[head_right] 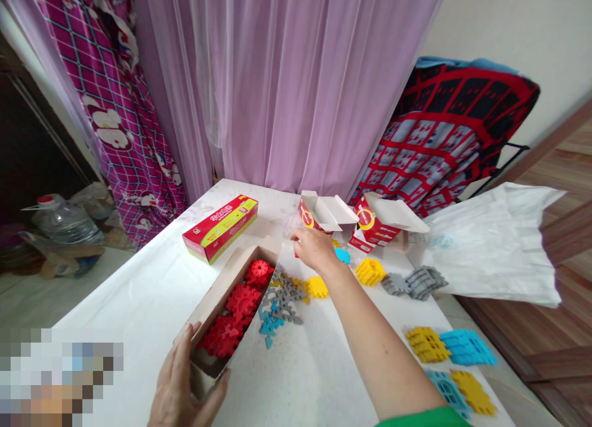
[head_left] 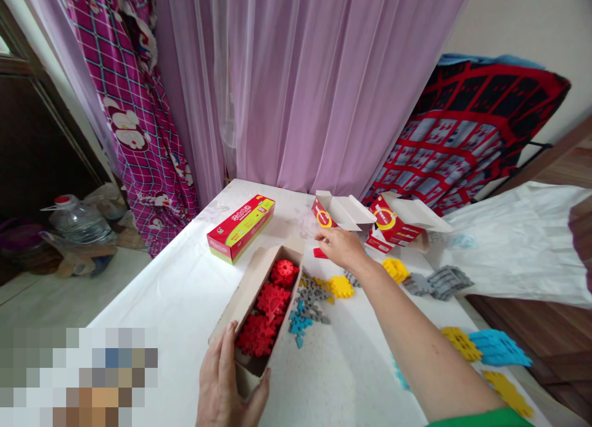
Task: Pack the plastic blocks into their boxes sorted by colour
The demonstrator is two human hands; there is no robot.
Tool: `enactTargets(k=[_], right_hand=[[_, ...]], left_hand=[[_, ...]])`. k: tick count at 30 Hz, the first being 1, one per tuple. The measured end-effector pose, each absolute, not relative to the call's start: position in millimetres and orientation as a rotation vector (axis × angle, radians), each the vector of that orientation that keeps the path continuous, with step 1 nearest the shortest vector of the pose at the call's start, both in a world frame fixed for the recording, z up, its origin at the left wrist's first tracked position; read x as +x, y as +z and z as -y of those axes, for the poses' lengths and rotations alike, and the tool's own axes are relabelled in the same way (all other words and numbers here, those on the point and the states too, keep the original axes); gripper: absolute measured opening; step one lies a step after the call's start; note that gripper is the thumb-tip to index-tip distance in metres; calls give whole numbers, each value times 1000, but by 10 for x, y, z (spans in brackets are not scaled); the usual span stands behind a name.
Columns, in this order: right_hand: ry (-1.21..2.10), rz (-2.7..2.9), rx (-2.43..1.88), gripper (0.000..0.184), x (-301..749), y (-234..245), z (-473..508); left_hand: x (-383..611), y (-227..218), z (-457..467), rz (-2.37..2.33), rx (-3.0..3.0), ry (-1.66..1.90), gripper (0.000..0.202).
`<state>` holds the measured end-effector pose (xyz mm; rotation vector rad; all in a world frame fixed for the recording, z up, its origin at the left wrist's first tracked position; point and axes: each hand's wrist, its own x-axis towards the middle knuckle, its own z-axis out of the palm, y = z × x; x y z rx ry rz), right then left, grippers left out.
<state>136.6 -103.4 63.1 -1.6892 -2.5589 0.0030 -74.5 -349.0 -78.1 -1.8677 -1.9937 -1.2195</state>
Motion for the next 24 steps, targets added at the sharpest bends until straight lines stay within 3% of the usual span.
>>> enactTargets(k=[3,8,15,24], right_hand=[[17,2662,-1895,39,1614,514,816],[67,2788,-1879,56,1801,249,648],[46,2798,-1897,36,1785,148,573],[-57,2617,-1762,42,1822,591,873]], left_hand=[[-750,-786,3486,2014,-1880,-1209,89],[-772,-785,3474,1977,-1884,-1208,89],[-775,-800,3489,2002,-1904,-1193,89],[-732,-760,3513,2024,-1870,-1199,88]])
